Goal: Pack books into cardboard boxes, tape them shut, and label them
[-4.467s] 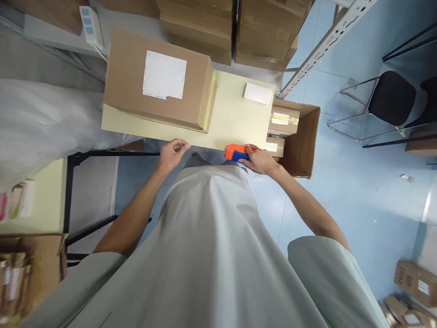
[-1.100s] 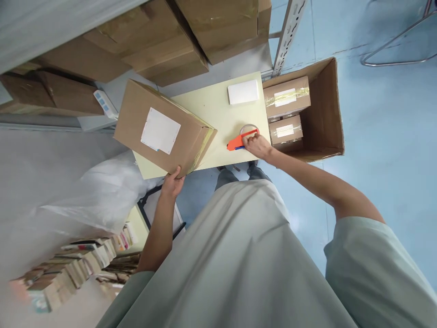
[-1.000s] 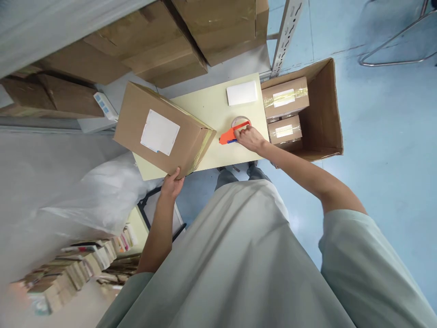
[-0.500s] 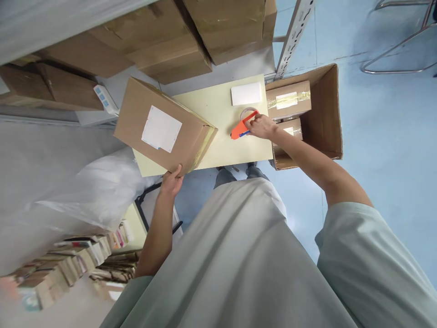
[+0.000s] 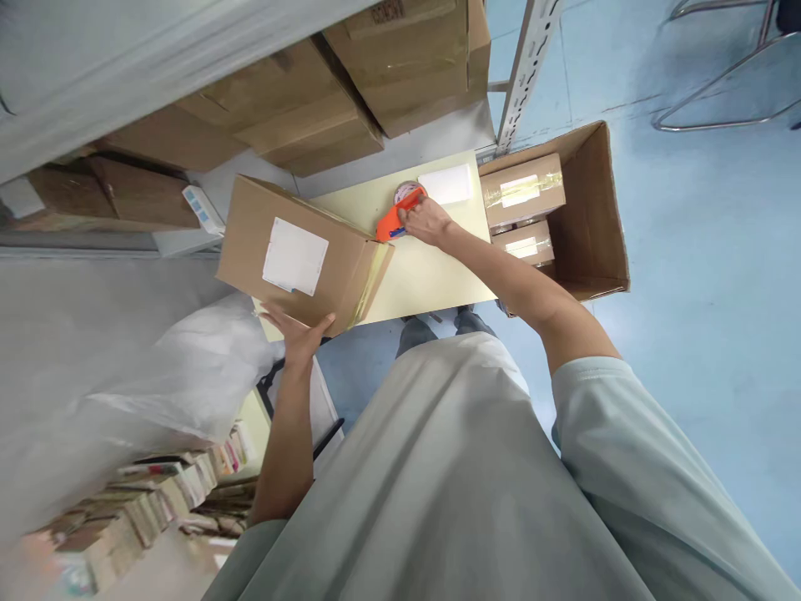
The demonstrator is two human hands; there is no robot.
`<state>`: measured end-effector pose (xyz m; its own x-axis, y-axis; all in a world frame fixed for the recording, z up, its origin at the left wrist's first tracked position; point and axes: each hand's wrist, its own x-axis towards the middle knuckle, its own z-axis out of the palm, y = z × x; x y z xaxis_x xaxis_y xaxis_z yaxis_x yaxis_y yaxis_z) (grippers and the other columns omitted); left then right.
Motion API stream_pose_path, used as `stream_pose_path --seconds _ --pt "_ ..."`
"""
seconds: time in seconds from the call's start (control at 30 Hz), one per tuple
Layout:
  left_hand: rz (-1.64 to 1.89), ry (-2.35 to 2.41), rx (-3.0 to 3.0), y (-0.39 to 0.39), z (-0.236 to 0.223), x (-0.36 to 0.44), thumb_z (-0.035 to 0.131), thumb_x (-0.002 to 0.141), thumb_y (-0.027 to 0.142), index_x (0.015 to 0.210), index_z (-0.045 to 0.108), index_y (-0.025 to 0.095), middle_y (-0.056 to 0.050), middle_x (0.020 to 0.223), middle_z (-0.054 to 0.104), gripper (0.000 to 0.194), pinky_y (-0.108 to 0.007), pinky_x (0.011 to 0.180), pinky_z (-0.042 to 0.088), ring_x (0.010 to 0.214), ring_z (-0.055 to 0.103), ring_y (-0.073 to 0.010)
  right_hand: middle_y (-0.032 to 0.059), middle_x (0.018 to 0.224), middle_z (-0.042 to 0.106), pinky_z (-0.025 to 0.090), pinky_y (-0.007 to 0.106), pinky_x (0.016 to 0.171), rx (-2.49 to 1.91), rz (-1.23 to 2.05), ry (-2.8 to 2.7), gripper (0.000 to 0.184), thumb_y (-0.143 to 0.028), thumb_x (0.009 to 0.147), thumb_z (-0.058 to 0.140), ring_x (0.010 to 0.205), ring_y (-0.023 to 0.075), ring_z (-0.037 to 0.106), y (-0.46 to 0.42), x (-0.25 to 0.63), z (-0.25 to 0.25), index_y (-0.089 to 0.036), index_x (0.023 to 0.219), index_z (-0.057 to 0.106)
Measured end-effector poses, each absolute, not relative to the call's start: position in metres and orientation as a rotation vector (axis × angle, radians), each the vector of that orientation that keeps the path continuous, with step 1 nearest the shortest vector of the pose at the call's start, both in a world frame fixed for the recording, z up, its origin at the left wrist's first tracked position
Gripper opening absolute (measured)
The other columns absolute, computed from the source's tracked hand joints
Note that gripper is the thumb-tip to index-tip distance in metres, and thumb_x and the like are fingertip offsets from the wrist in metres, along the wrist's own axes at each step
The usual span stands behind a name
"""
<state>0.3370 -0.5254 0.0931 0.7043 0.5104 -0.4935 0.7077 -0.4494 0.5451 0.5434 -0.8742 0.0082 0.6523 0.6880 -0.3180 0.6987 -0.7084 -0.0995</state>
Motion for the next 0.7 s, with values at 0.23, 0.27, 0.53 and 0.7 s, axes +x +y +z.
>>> stream_pose_path --seconds 0.23,0.27,0.53,0.7 --pt "-0.320 0.664 2.517 -0.611 0.084 0.481 0.072 0.105 0.063 0.180 -0.007 -0.007 -0.032 0.188 -0.022 0.129 -0.063 0.144 -0.010 0.177 -0.026 -0.0396 0.0264 0.113 0.084 0.049 0.048 0.112 2.733 -0.575 1.182 0.048 -0.012 0.111 0.032 0.103 0.0329 0.083 -0.871 0.540 0.023 0.008 0.146 0.058" --pt "-0.306 0.692 2.505 -0.626 0.078 0.497 0.065 0.110 0.060 0.177 -0.009 -0.011 -0.034 0.187 -0.023 0.123 -0.064 0.143 -0.014 0.177 -0.026 -0.0394 0.0264 0.114 0.084 0.050 0.049 0.111 2.747 -0.579 1.162 0.048 -0.013 0.111 0.034 0.104 0.0340 0.083 -0.870 0.538 0.024 0.008 0.147 0.058" --pt "-0.217 0.466 2.685 -0.641 0.056 0.474 0.059 0.100 0.020 0.181 0.015 -0.006 -0.029 0.192 0.001 0.096 -0.062 0.148 0.003 0.181 -0.004 -0.0392 0.0257 0.111 0.084 0.050 0.048 0.105 2.750 -0.650 1.250 0.045 -0.012 0.110 0.040 0.104 0.0352 0.083 -0.865 0.495 0.025 0.007 0.146 0.061" --pt "-0.262 0.207 2.790 -0.617 0.061 0.402 0.059 0.097 0.018 0.182 0.017 -0.006 -0.029 0.191 0.011 0.097 -0.059 0.148 0.007 0.182 0.003 -0.0391 0.0227 0.108 0.084 0.053 0.044 0.094 2.684 -0.739 1.496 0.041 -0.001 0.104 0.045 0.102 0.0331 0.084 -0.840 0.441 0.024 0.002 0.136 0.068"
